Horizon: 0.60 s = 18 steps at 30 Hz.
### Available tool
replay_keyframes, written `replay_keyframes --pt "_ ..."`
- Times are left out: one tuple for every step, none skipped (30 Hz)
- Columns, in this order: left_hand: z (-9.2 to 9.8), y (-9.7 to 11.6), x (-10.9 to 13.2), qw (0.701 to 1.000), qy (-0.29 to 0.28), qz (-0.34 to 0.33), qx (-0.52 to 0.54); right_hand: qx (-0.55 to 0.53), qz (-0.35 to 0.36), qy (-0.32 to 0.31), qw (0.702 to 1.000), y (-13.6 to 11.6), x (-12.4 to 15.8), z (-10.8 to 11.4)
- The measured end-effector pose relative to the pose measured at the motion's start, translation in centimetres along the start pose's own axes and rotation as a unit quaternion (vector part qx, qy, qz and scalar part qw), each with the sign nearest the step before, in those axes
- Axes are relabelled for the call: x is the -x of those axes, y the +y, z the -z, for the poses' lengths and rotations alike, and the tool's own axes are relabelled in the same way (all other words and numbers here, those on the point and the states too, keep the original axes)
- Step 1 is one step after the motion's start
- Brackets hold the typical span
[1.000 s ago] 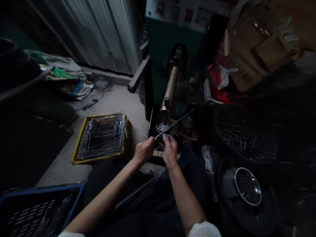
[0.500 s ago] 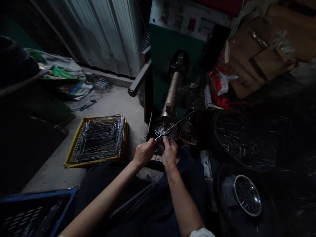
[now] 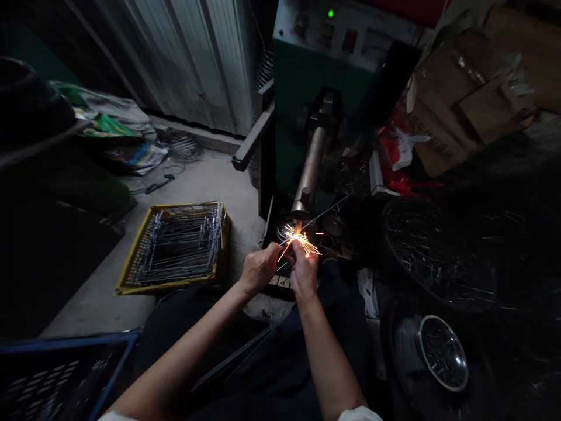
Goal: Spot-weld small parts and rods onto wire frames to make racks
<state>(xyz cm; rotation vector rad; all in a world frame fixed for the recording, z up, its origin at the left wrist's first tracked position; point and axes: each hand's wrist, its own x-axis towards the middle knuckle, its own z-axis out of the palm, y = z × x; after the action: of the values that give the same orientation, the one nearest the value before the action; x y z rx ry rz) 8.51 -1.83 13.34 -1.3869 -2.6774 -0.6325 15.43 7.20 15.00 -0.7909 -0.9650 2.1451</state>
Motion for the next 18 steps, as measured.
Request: replay_keyframes --pt "0.0 0.0 0.0 1.0 -0.004 0.0 0.001 -0.004 0.0 -0.002 1.0 0.1 0.0 0.0" --pt "0.1 0.0 0.0 1.0 -0.009 0.0 0.002 -0.009 0.001 -0.002 1.0 0.1 0.0 0.0" --pt "0.1 0.0 0.0 1.0 -0.013 0.0 0.002 -0.013 0.001 0.002 1.0 0.2 0.0 0.1" --pt "0.1 0.1 -0.1 1.0 -0.017 0.0 0.002 -0.014 0.001 0.008 1.0 0.2 0.0 0.1" --pt "0.2 0.2 -0.2 1.0 -0.02 -0.001 0.002 -0.011 0.002 0.015 1.0 0.1 -0.1 0.1" --pt "0.2 0.3 -0.4 1.0 -0.022 -0.003 0.002 -0.002 0.006 0.022 1.0 0.1 -0.2 0.2" --pt "0.2 0.4 -0.6 1.0 -0.024 -0.006 0.004 0.012 0.014 0.028 0.999 0.0 -0.3 0.2" --pt "0.2 0.6 -0.9 1.0 -0.025 -0.01 0.007 0.026 0.027 0.032 0.999 -0.2 -0.6 0.4" --pt "0.2 0.7 -1.2 1.0 -0.026 -0.014 0.01 0.039 0.042 0.034 0.998 -0.3 -0.8 0.5" --pt "0.2 0.8 -1.5 0.999 -0.025 -0.018 0.014 0.048 0.059 0.034 0.997 -0.4 -1.1 0.7" --pt "0.2 1.0 -1.9 0.999 -0.025 -0.02 0.017 0.054 0.074 0.03 0.995 -0.5 -1.4 0.9" --pt "0.1 1.0 -2.2 0.999 -0.024 -0.022 0.02 0.056 0.086 0.026 0.994 -0.6 -1.7 1.1" --pt "0.1 1.1 -2.5 0.999 -0.024 -0.022 0.023 0.058 0.091 0.02 0.994 -0.6 -2.0 1.3" --pt "0.0 1.1 -2.8 0.999 -0.023 -0.021 0.025 0.058 0.093 0.018 0.994 -0.6 -2.2 1.4" --pt "0.0 1.1 -2.9 0.999 -0.022 -0.02 0.027 0.058 0.09 0.017 0.994 -0.6 -2.3 1.5" --pt "-0.1 1.1 -3.1 0.999 -0.021 -0.018 0.029 0.057 0.086 0.017 0.994 -0.6 -2.4 1.5" --pt "-0.2 1.1 -3.2 0.999 -0.021 -0.017 0.031 0.055 0.083 0.017 0.995 -0.6 -2.4 1.5" --pt "-0.2 1.0 -3.3 0.999 -0.02 -0.016 0.033 0.051 0.082 0.016 0.995 -0.5 -2.5 1.5"
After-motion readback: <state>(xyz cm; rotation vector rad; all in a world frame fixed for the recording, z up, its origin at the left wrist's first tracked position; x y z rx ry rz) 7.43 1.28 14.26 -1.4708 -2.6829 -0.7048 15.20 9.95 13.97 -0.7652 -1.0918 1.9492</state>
